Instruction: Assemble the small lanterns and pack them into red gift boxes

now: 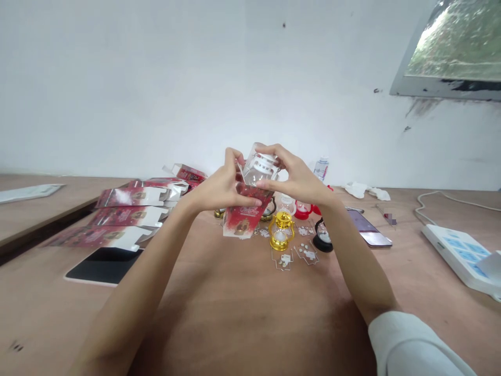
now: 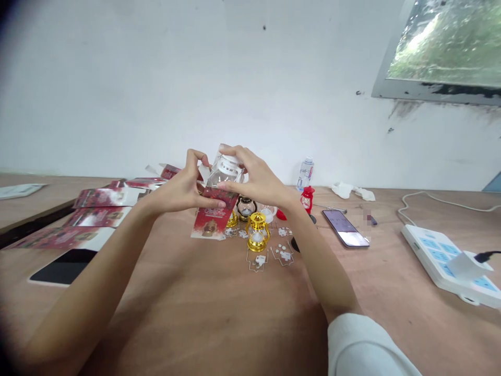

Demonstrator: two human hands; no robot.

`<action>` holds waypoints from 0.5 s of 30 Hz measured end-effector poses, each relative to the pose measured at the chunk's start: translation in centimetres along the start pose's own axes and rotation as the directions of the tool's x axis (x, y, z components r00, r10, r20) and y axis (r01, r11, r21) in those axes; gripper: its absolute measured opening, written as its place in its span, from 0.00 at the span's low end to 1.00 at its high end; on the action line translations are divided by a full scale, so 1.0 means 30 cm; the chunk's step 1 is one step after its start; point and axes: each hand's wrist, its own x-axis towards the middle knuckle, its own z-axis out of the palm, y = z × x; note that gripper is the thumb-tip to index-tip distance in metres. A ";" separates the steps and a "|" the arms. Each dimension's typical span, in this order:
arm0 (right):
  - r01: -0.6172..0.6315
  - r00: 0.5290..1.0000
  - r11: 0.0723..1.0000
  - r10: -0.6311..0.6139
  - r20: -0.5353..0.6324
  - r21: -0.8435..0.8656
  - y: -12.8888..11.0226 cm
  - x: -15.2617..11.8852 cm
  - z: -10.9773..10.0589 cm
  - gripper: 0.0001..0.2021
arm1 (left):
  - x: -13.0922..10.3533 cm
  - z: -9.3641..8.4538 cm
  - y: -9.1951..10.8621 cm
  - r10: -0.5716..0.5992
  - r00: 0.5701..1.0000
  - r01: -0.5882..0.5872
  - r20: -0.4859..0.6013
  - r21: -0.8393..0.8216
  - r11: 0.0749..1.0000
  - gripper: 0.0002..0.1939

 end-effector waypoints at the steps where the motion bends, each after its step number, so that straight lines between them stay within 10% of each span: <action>1: -0.013 1.000 1.000 0.013 -0.010 -0.006 -0.004 0.001 0.001 0.25 | 0.000 0.001 -0.001 -0.002 1.000 0.002 -0.005 0.028 1.000 0.34; 15: -0.029 0.992 0.979 0.003 -0.125 -0.203 0.015 0.017 0.044 0.20 | -0.003 -0.007 0.002 0.023 0.998 -0.005 -0.053 0.324 0.946 0.33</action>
